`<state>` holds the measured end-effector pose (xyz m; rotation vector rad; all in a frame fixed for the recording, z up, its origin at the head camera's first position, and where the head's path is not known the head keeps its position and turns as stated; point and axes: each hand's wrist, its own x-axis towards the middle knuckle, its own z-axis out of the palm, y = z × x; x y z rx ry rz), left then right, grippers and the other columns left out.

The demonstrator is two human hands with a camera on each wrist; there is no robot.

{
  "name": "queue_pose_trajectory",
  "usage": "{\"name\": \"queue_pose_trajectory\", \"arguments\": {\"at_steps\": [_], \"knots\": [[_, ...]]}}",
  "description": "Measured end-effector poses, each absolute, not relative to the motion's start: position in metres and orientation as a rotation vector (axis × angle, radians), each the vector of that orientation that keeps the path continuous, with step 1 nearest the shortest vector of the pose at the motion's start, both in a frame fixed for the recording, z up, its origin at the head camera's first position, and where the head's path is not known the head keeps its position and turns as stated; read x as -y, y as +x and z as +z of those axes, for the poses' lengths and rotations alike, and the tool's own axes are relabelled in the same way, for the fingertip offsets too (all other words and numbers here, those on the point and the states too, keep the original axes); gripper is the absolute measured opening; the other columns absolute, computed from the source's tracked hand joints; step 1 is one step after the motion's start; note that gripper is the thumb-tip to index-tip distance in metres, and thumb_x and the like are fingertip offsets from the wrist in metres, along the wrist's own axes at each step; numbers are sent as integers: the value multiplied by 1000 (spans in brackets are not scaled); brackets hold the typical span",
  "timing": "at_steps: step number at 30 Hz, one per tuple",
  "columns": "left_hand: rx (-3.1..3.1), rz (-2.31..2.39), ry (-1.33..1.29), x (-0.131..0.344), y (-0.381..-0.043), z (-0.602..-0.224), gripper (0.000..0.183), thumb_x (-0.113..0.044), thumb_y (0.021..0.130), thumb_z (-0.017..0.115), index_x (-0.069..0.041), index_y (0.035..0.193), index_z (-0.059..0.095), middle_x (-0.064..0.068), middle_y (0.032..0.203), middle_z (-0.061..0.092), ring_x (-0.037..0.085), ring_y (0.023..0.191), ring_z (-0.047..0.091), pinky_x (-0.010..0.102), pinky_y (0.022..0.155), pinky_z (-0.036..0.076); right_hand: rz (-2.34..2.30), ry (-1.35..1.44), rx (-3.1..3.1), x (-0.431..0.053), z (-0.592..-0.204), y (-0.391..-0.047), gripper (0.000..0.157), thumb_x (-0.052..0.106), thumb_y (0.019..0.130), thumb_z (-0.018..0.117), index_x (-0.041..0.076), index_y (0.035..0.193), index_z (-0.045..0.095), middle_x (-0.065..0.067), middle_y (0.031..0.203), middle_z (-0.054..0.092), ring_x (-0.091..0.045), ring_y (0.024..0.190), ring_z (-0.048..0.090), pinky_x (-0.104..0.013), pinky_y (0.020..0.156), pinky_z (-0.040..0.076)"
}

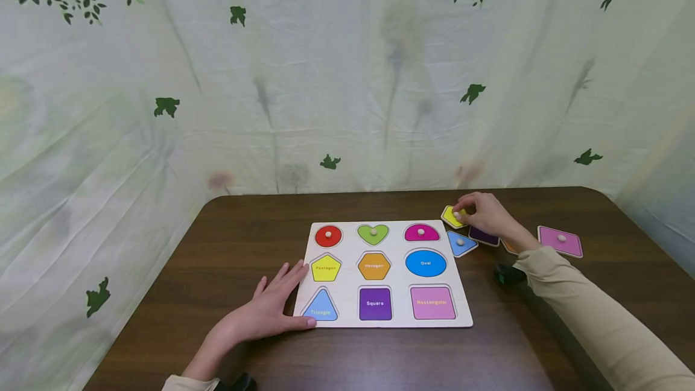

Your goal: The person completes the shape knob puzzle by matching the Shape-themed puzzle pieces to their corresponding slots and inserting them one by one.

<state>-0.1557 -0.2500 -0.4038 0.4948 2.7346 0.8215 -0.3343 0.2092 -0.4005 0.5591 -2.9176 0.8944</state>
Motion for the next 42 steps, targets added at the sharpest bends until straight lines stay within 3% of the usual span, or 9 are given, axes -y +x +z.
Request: {"name": "queue_pose_trajectory", "arguments": {"at_steps": [42], "knots": [[-2744, 806, 494, 249, -156, -404, 106, -59, 77, 76, -9, 156, 26, 13, 161, 22, 40, 148, 7, 71, 107, 0, 1073, 712, 2856, -173, -381, -279, 10, 15, 90, 73, 8, 97, 76, -19, 124, 61, -43, 124, 45, -66, 101, 33]]}}
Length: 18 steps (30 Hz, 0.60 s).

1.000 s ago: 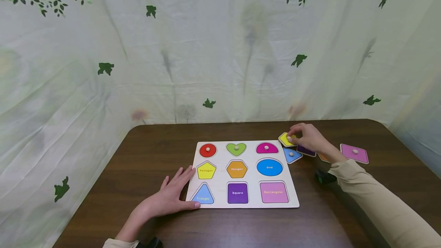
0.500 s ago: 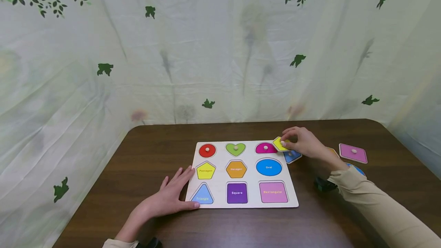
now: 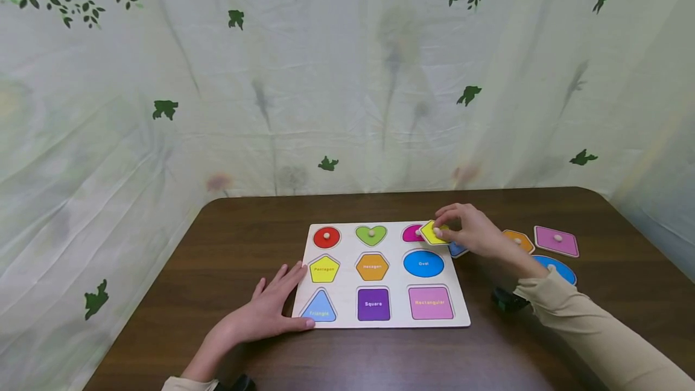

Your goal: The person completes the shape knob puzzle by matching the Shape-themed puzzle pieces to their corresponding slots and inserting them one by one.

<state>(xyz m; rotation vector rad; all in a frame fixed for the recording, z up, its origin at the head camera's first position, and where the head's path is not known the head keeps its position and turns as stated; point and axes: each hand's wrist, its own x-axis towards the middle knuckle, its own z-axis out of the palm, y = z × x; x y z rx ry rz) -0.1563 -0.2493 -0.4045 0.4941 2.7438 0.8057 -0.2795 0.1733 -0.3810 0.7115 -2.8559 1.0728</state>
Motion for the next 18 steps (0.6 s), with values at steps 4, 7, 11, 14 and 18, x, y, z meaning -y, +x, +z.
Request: {"name": "queue_pose_trajectory", "arguments": {"at_steps": [4, 7, 11, 14, 18], "knots": [[-2745, 807, 500, 250, -156, -404, 106, -59, 77, 76, -9, 156, 26, 13, 161, 22, 40, 148, 7, 71, 107, 0, 1055, 751, 2844, -166, -378, -274, 8, 14, 89, 74, 10, 95, 76, -19, 124, 61, -42, 123, 45, -64, 100, 35], [-2745, 805, 498, 250, -156, -404, 106, -59, 77, 76, -9, 156, 26, 13, 161, 22, 40, 148, 6, 71, 107, 0, 1058, 793, 2828, -160, -376, -269, 7, 13, 88, 75, 11, 94, 76, -18, 123, 62, -41, 122, 45, -63, 99, 37], [-2742, 803, 490, 249, -155, -402, 106, -58, 77, 76, -8, 156, 26, 13, 161, 22, 40, 148, 6, 71, 107, 0, 1089, 839, 2805, -151, -374, -263, 6, 13, 88, 74, 12, 94, 76, -17, 123, 62, -40, 122, 45, -62, 99, 37], [-2741, 802, 484, 248, -155, -401, 106, -57, 77, 77, -8, 156, 26, 13, 161, 21, 40, 148, 6, 71, 107, 0, 1106, 839, 2800, -145, -374, -261, 6, 14, 88, 75, 13, 93, 76, -15, 123, 62, -38, 123, 44, -62, 100, 35], [-2740, 802, 472, 247, -156, -401, 106, -56, 77, 77, -8, 156, 26, 14, 161, 21, 40, 148, 5, 70, 107, 0, 1119, 827, 2798, -136, -374, -258, 6, 16, 87, 76, 14, 93, 76, -11, 121, 63, -36, 122, 45, -62, 99, 37]]}}
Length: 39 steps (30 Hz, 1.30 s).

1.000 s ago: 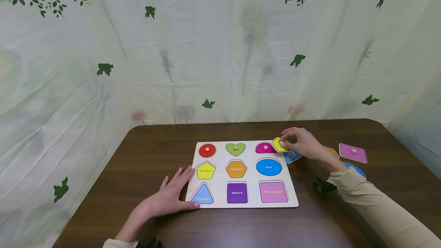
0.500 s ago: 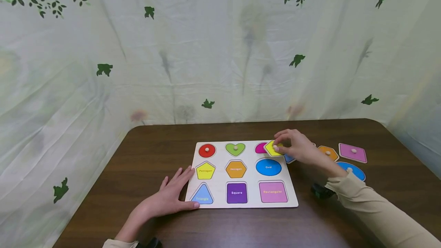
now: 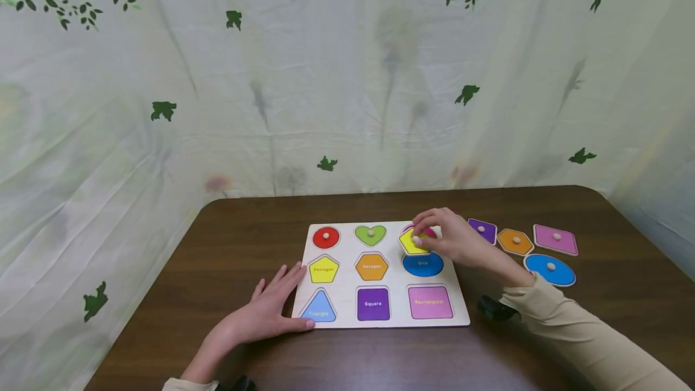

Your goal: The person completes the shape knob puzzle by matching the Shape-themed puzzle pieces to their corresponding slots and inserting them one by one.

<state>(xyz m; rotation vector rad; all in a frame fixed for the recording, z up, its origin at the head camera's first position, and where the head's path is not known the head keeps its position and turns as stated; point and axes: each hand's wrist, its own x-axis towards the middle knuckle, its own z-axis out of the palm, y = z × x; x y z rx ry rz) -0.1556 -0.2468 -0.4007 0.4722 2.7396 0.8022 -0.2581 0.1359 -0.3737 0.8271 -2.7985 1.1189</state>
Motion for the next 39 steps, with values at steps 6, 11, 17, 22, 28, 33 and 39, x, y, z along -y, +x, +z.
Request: {"name": "queue_pose_trajectory", "arguments": {"at_steps": [6, 11, 17, 22, 28, 33, 39], "knots": [[-2735, 796, 460, 247, -158, -402, 106, -55, 76, 78, -8, 156, 26, 13, 162, 20, 40, 148, 5, 70, 108, -1, 1152, 844, 2799, -122, -374, -253, 8, 16, 86, 78, 14, 93, 76, -7, 119, 64, -33, 121, 47, -59, 96, 42], [-2740, 794, 474, 248, -158, -403, 107, -57, 77, 77, -8, 156, 25, 13, 162, 20, 40, 148, 5, 70, 108, 0, 1178, 899, 2771, -109, -376, -251, 7, 19, 86, 78, 15, 91, 76, -6, 118, 65, -31, 120, 48, -55, 97, 42], [-2748, 789, 476, 247, -156, -402, 107, -58, 76, 77, -8, 156, 26, 12, 162, 20, 39, 148, 6, 70, 108, 1, 1225, 979, 2753, -95, -376, -247, 8, 20, 85, 79, 15, 91, 76, -6, 119, 65, -28, 117, 50, -51, 97, 42], [-2748, 782, 472, 247, -156, -401, 106, -57, 76, 77, -8, 156, 26, 13, 161, 21, 39, 148, 6, 70, 108, 1, 1254, 1030, 2742, -81, -377, -246, 8, 16, 84, 80, 15, 91, 77, -7, 120, 65, -28, 119, 51, -49, 99, 42], [-2743, 771, 465, 247, -155, -399, 106, -57, 77, 77, -8, 156, 25, 12, 161, 21, 39, 148, 6, 70, 108, 1, 1283, 1011, 2790, -62, -378, -246, 9, 17, 83, 81, 19, 91, 78, -2, 123, 64, -27, 125, 47, -51, 102, 38], [-2743, 779, 480, 246, -154, -397, 106, -55, 77, 78, -8, 156, 25, 14, 161, 22, 41, 148, 7, 72, 107, 1, 1321, 988, 2822, -50, -377, -248, 9, 17, 82, 82, 20, 90, 78, -2, 125, 63, -26, 127, 45, -52, 104, 37], [-2745, 789, 489, 247, -154, -397, 106, -56, 77, 77, -8, 156, 26, 14, 161, 21, 41, 147, 6, 72, 107, 0, 1296, 1023, 2837, -38, -382, -254, 8, 18, 82, 81, 20, 89, 78, -3, 124, 64, -25, 126, 46, -49, 102, 39]]}}
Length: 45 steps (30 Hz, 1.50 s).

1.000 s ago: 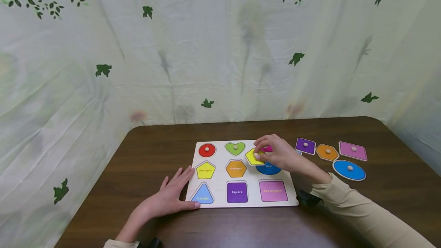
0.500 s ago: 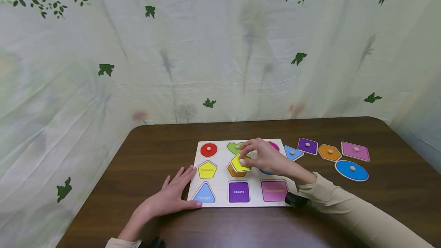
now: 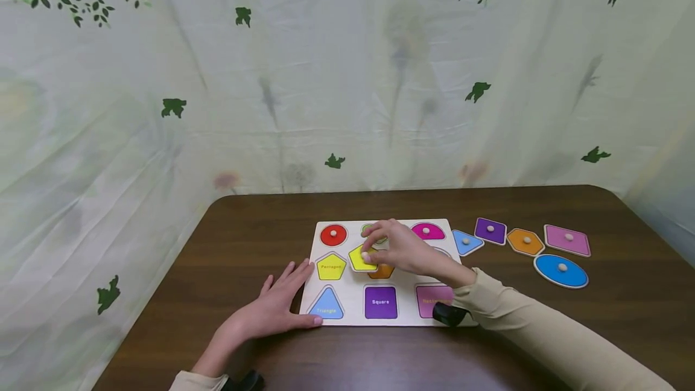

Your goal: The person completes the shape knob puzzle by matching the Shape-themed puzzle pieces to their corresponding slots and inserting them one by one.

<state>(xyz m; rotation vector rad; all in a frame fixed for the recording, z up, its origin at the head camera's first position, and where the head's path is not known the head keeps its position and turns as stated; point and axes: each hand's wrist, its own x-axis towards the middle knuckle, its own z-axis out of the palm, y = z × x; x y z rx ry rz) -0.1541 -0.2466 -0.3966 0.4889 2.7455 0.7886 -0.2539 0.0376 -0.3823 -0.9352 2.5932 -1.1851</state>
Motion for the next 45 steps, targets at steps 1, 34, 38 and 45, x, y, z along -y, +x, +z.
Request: {"name": "queue_pose_trajectory", "arguments": {"at_steps": [1, 34, 38, 45], "knots": [[-2748, 785, 486, 247, -154, -397, 106, -56, 77, 77, -8, 156, 26, 14, 161, 21, 41, 148, 6, 72, 107, 0, -1178, -947, -2589, -36, -383, -255, 8, 18, 83, 81, 20, 89, 78, -3, 124, 64, -25, 126, 46, -49, 101, 39], [-2733, 780, 494, 247, -154, -396, 106, -57, 80, 75, -9, 157, 22, 12, 162, 18, 40, 148, 4, 72, 106, -1, -873, -1127, -2670, 27, -391, -271, 7, 26, 84, 80, 20, 88, 79, -3, 125, 66, -27, 121, 48, -44, 100, 36], [-2728, 787, 490, 246, -153, -396, 105, -56, 80, 75, -8, 157, 22, 13, 162, 18, 39, 148, 4, 72, 107, -1, -851, -1105, -2672, 32, -393, -271, 7, 28, 83, 80, 22, 85, 78, -1, 126, 64, -27, 123, 44, -44, 101, 36], [-2721, 793, 489, 247, -154, -396, 105, -56, 80, 75, -8, 157, 22, 12, 163, 17, 39, 148, 3, 72, 106, -2, -828, -1101, -2653, 36, -394, -271, 7, 27, 83, 81, 21, 85, 79, -1, 125, 64, -25, 122, 43, -42, 101, 36]]}}
